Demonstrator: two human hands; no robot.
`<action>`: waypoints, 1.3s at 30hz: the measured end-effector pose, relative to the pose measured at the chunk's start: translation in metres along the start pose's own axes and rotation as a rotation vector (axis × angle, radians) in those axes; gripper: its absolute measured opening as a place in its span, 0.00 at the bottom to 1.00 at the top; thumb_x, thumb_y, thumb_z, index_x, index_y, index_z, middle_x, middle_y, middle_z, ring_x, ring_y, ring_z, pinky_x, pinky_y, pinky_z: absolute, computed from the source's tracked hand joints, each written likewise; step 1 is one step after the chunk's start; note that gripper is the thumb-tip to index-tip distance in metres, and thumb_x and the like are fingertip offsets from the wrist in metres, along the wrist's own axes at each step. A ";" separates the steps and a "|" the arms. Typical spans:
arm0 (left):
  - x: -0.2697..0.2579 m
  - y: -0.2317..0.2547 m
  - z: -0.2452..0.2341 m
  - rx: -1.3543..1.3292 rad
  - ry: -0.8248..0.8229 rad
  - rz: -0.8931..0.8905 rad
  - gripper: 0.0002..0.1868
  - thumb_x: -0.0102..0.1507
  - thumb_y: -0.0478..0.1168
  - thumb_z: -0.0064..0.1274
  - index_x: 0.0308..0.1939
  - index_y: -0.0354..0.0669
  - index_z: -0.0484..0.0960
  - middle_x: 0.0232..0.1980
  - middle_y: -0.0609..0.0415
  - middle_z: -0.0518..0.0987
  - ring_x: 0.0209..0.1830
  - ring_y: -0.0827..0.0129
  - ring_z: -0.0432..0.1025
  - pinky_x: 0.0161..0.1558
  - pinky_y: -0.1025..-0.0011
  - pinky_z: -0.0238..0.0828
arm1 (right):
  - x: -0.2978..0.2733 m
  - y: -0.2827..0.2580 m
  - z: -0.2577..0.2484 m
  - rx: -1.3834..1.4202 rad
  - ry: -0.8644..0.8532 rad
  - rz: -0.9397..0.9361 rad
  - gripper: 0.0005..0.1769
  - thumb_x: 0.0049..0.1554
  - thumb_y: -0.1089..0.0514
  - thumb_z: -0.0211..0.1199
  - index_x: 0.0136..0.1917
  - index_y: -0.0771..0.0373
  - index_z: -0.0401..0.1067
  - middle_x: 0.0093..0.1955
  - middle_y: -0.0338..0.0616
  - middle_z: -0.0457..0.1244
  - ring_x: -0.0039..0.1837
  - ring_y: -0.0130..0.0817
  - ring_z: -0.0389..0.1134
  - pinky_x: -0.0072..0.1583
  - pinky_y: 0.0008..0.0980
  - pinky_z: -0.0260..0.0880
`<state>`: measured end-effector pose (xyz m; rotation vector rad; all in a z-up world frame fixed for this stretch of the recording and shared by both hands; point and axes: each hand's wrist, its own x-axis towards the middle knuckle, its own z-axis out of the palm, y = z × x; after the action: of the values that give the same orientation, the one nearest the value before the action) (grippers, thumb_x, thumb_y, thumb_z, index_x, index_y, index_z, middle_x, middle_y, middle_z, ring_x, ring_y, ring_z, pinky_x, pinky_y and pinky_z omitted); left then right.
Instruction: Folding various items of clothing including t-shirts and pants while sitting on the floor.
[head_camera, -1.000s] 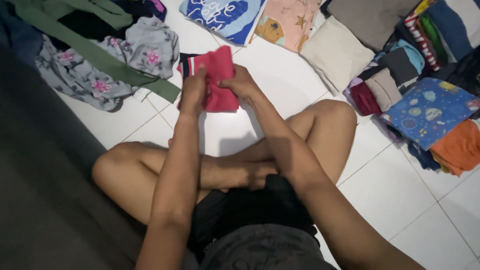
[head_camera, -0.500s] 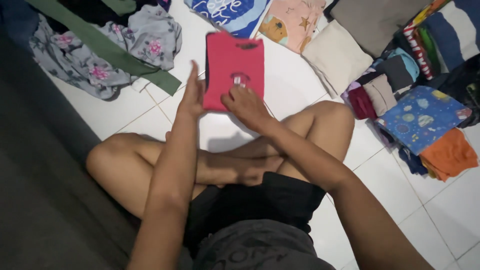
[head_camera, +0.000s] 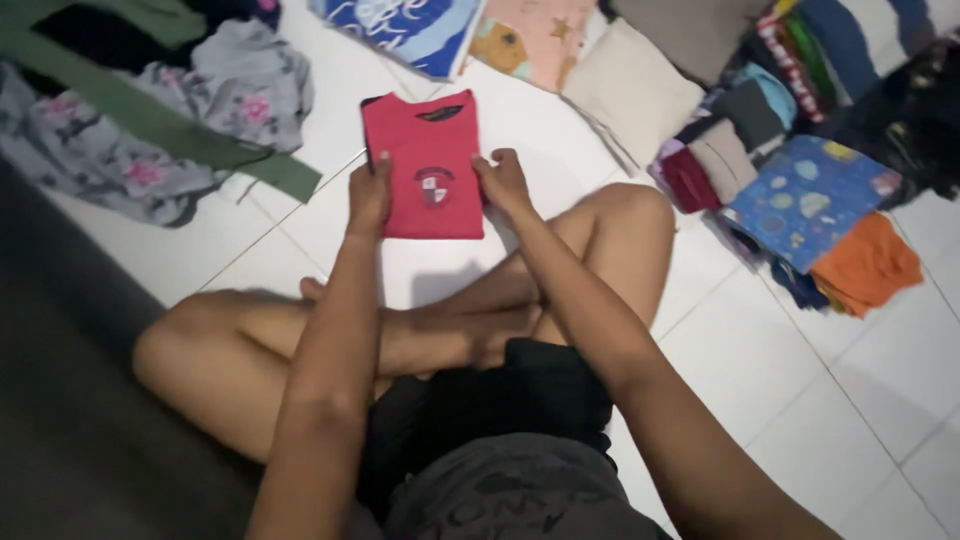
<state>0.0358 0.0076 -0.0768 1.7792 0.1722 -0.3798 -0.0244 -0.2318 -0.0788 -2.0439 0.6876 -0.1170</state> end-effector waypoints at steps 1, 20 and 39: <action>-0.002 0.007 0.003 0.002 -0.015 0.012 0.25 0.70 0.51 0.46 0.50 0.28 0.83 0.43 0.42 0.85 0.42 0.62 0.78 0.47 0.63 0.72 | 0.001 -0.012 -0.003 0.003 0.019 0.001 0.26 0.60 0.49 0.65 0.61 0.70 0.65 0.51 0.58 0.66 0.52 0.46 0.71 0.54 0.40 0.70; -0.031 0.233 0.225 -0.541 -0.632 0.200 0.19 0.63 0.37 0.51 0.57 0.31 0.76 0.53 0.49 0.81 0.52 0.66 0.75 0.56 0.70 0.73 | 0.004 -0.019 -0.274 0.457 0.427 -0.283 0.18 0.61 0.59 0.67 0.63 0.67 0.70 0.48 0.43 0.66 0.49 0.28 0.66 0.51 0.28 0.69; 0.030 0.375 0.584 -0.039 -0.542 1.150 0.26 0.65 0.34 0.62 0.65 0.32 0.70 0.57 0.37 0.80 0.58 0.42 0.73 0.57 0.57 0.72 | 0.185 0.092 -0.551 -0.094 1.072 -0.252 0.21 0.64 0.60 0.66 0.68 0.64 0.65 0.61 0.58 0.68 0.61 0.54 0.72 0.61 0.42 0.70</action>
<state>0.0877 -0.6507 0.1399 1.4005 -1.1662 0.0046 -0.0987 -0.7823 0.1160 -2.0539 1.0577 -1.4121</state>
